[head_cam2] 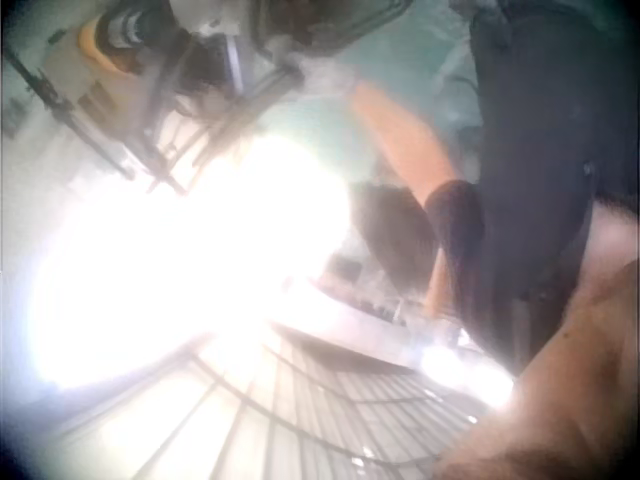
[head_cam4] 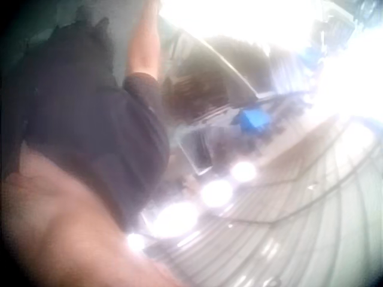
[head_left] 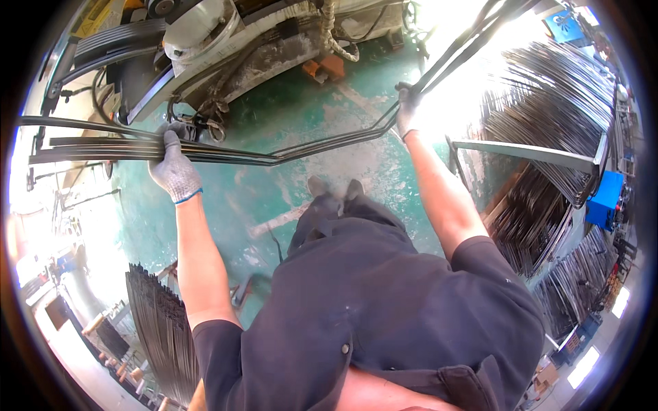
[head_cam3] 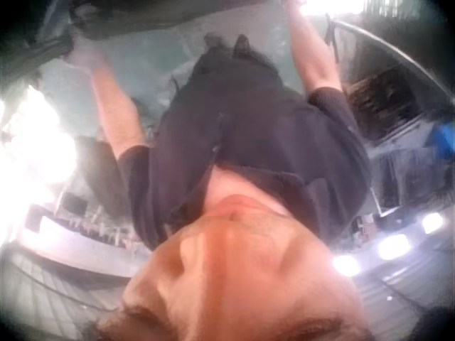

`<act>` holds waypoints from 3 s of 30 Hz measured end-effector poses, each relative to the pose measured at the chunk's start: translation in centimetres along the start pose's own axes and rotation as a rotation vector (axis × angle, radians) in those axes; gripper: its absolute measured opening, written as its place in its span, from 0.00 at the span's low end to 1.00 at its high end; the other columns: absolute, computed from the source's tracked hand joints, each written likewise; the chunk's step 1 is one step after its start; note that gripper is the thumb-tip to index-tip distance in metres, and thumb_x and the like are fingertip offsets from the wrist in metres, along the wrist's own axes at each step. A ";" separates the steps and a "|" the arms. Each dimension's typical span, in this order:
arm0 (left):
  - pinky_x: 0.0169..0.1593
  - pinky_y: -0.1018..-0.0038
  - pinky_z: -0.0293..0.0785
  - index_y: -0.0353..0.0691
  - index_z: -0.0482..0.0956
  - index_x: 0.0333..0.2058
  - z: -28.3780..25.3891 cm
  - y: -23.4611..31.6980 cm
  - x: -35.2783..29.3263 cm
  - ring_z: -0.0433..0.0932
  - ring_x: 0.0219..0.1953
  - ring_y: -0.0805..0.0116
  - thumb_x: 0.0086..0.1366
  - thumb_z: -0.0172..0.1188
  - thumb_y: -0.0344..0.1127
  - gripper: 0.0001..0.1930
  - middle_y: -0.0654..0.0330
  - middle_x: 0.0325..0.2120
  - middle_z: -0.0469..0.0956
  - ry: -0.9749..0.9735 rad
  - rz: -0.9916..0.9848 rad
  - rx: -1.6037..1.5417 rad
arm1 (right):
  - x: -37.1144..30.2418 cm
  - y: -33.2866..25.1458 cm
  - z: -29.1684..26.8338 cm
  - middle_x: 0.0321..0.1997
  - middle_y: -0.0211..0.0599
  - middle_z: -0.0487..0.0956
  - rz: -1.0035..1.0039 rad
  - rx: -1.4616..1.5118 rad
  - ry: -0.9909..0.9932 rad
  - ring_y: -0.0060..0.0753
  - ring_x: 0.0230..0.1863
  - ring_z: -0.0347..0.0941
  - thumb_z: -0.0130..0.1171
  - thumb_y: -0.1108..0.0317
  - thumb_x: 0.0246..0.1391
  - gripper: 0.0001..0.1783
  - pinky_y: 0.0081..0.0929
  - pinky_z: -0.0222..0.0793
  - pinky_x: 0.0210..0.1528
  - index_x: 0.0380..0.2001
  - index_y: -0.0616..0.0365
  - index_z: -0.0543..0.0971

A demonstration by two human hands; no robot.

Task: The person picks up bundles of long metal rods from a floor rack and feeds them into a yellow industrial bending machine. After the machine bends the rods, the person removes the finished pieces and stacks them on a nearby pile.

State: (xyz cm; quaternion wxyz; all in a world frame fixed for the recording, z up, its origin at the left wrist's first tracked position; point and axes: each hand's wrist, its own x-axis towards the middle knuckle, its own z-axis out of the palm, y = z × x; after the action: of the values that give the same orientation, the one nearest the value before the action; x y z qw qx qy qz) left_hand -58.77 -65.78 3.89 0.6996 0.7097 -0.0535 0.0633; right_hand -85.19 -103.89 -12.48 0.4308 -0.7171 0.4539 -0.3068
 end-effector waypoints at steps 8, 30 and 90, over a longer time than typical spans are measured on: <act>0.59 0.66 0.78 0.29 0.82 0.44 -1.6 -5.9 -7.4 0.83 0.45 0.64 0.73 0.58 0.23 0.06 0.54 0.39 0.85 -0.067 -0.050 0.026 | -2.1 9.1 -0.7 0.48 0.39 0.86 0.087 0.139 -0.054 0.38 0.52 0.80 0.58 0.55 0.70 0.18 0.34 0.70 0.59 0.49 0.57 0.84; 0.61 0.67 0.76 0.31 0.83 0.50 -12.6 -15.3 -20.7 0.82 0.51 0.66 0.72 0.61 0.26 0.11 0.55 0.47 0.84 -0.009 -0.222 0.251 | -12.3 7.9 -9.6 0.56 0.45 0.84 -0.007 -0.396 -0.233 0.43 0.60 0.78 0.58 0.52 0.69 0.22 0.38 0.68 0.65 0.57 0.54 0.82; 0.61 0.67 0.76 0.28 0.82 0.52 -11.7 -15.5 -23.7 0.82 0.52 0.63 0.72 0.62 0.28 0.13 0.51 0.49 0.85 0.136 -0.240 0.268 | -13.5 8.2 -13.0 0.51 0.44 0.87 -0.244 -0.589 -0.248 0.40 0.53 0.83 0.61 0.58 0.67 0.18 0.34 0.73 0.59 0.52 0.58 0.86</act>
State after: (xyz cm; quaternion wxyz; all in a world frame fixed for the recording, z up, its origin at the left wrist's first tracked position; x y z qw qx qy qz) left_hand -79.80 -54.17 -15.13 0.6033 0.7919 0.0879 0.0338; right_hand -104.53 -97.73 -14.83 0.2170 -0.8916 0.3782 -0.1225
